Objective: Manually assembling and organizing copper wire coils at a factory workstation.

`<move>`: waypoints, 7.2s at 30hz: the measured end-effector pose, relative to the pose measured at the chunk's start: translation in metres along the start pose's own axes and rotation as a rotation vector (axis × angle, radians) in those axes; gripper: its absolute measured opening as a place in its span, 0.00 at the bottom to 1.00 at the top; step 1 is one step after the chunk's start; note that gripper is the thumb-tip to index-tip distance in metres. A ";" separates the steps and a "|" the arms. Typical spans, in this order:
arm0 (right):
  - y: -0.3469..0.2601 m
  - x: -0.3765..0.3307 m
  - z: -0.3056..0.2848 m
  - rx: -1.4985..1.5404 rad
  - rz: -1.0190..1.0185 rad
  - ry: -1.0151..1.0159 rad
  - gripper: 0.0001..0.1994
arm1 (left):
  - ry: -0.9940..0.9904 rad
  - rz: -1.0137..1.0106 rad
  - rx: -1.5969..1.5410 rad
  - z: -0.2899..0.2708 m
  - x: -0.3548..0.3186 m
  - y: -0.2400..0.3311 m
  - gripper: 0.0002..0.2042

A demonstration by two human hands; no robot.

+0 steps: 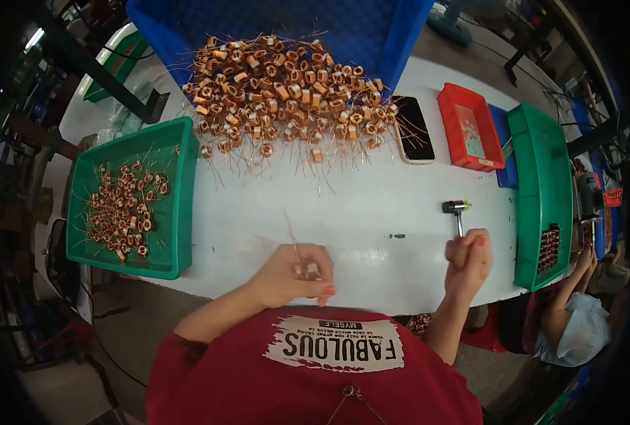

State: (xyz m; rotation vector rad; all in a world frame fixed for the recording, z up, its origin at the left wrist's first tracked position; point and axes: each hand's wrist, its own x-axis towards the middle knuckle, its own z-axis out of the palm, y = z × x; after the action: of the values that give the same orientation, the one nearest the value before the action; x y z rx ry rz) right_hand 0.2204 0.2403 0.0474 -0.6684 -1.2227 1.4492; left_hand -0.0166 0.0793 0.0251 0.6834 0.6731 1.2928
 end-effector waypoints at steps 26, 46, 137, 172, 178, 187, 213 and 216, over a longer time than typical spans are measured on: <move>0.032 0.099 0.122 -0.818 0.012 -0.459 0.09 | 0.567 -0.129 -0.237 -0.017 0.010 0.006 0.12; 0.115 0.171 0.169 -1.097 -0.139 -0.176 0.13 | 0.512 0.190 0.340 -0.014 0.012 -0.041 0.13; 0.028 -0.011 0.082 0.118 0.132 -0.424 0.47 | 0.205 -0.129 -0.302 0.024 0.033 0.001 0.12; 0.041 -0.026 0.091 -0.032 -0.005 -0.652 0.14 | 0.257 -0.069 0.110 0.033 0.020 0.004 0.08; 0.012 -0.029 0.080 -0.096 0.171 -0.641 0.11 | 0.193 -0.109 0.132 0.037 0.016 -0.004 0.08; 0.015 -0.015 0.020 -0.160 0.080 -0.085 0.06 | 0.129 -0.012 -0.282 0.036 0.006 -0.028 0.12; 0.015 -0.028 0.012 -0.052 0.175 0.013 0.12 | 0.245 0.204 0.527 0.004 0.008 -0.014 0.05; 0.017 -0.029 0.016 -0.065 0.203 -0.005 0.12 | 0.257 0.340 0.921 -0.008 0.010 -0.026 0.04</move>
State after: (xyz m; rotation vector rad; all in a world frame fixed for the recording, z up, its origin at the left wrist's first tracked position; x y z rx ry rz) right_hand 0.2078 0.2098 0.0307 -0.8533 -1.2385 1.5831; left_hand -0.0051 0.0862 -0.0001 1.4345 1.4429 1.3628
